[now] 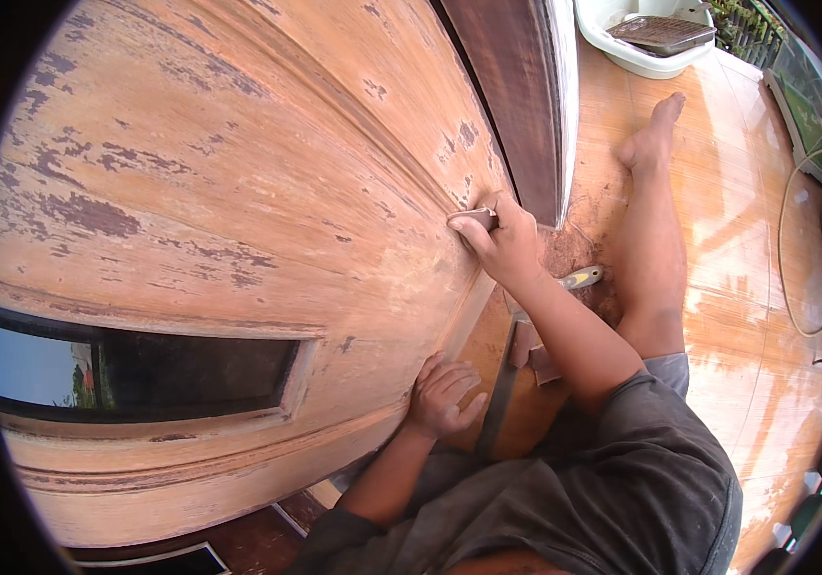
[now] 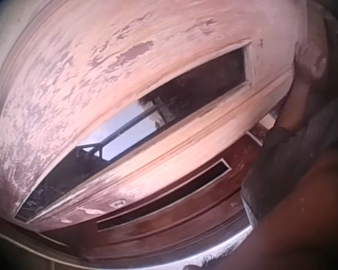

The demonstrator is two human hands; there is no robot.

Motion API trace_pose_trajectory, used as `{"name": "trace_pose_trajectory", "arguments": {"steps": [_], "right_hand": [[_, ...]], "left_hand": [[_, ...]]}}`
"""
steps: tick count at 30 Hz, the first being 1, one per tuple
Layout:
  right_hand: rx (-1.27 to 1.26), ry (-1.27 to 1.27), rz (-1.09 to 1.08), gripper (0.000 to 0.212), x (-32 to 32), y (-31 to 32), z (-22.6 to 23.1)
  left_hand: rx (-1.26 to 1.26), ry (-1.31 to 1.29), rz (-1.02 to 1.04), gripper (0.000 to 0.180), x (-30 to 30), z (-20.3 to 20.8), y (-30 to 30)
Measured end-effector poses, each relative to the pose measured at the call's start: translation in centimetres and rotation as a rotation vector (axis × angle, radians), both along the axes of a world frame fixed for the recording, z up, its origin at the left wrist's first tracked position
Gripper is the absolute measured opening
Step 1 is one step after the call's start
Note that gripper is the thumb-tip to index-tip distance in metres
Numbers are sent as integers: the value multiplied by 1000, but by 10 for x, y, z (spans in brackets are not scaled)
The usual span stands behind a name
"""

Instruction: The person sits on the floor and sands a wooden door with a sanding block. They move the block back and forth along the door's surface, focusing on the area around a rectangular glass panel.

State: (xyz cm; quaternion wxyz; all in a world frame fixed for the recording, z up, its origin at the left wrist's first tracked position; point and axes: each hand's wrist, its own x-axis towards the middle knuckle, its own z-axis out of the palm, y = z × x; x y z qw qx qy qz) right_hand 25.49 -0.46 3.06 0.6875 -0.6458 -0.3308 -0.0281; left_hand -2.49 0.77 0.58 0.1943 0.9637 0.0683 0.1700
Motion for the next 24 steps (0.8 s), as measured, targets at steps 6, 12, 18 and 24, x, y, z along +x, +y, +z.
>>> {"name": "trace_pose_trajectory", "arguments": {"steps": [6, 12, 18, 24], "right_hand": [[-85, 220, 43, 39, -2, 3, 6], [-16, 221, -10, 41, -8, -5, 28], [153, 31, -44, 49, 10, 17, 83], [-46, 516, -17, 33, -17, -7, 41]], "left_hand": [[6, 16, 12, 23, 0, -2, -1], [-5, 6, 5, 23, 0, -1, 0], [1, -1, 1, 24, -1, -5, 1], [-16, -22, 13, 24, 0, -2, 1]]}}
